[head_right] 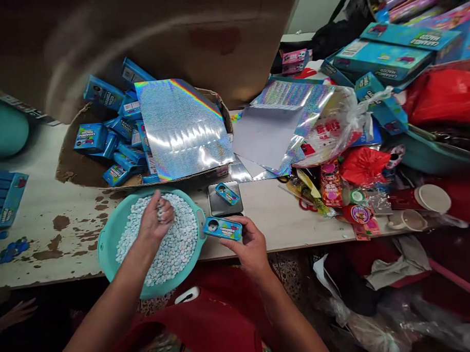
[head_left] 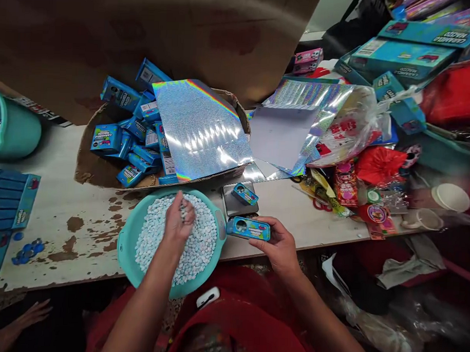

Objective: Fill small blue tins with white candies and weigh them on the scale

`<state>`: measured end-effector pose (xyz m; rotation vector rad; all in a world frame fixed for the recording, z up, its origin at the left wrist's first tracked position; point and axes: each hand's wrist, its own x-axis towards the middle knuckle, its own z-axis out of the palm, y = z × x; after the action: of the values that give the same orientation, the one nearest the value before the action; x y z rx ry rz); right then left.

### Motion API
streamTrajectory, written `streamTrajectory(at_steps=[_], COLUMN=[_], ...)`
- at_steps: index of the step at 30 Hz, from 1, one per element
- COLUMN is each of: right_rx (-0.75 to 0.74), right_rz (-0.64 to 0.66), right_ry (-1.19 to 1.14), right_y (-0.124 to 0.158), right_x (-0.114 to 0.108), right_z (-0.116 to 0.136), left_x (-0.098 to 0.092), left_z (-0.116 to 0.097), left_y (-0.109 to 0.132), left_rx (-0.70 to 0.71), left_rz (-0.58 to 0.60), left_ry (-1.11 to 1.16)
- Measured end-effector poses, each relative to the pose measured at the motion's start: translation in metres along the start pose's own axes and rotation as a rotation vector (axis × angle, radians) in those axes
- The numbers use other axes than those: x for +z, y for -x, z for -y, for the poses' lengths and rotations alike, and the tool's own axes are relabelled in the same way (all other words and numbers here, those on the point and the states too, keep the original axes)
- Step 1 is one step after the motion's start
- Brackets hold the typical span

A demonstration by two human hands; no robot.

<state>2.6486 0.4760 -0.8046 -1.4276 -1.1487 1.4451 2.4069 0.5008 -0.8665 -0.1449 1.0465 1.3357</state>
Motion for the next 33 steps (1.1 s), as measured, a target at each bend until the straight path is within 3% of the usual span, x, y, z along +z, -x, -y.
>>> streamTrajectory(at_steps=[4, 7, 14, 20, 23, 25, 28, 33], right_rx=[0.026, 0.042, 0.092, 0.097, 0.080, 0.069, 0.064, 0.061], right_rz=[-0.173, -0.276, -0.368, -0.362, -0.379, -0.403, -0.432, -0.447], right_ry=[0.056, 0.091, 0.118, 0.116, 0.108, 0.097, 0.087, 0.110], right_y=[0.005, 0.007, 0.008, 0.003, 0.001, 0.001, 0.002, 0.002], right_x=[-0.046, -0.073, -0.100, -0.104, -0.109, -0.113, -0.117, -0.118], right_z=[-0.009, -0.015, -0.024, -0.023, -0.025, -0.028, -0.032, -0.033], left_x=[0.090, 0.126, 0.139, 0.150, 0.145, 0.130, 0.091, 0.024], left_z=[0.044, 0.067, 0.088, 0.088, 0.066, 0.045, 0.018, 0.001], left_y=[-0.021, -0.043, -0.064, -0.058, -0.040, -0.024, -0.004, 0.012], left_rx=[0.226, 0.415, 0.706, 0.703, 0.512, 0.329, 0.108, -0.004], left_rz=[0.065, 0.053, 0.011, -0.057, -0.014, 0.050, 0.053, -0.054], left_ry=[-0.076, -0.162, -0.327, -0.241, -0.110, -0.069, -0.111, -0.465])
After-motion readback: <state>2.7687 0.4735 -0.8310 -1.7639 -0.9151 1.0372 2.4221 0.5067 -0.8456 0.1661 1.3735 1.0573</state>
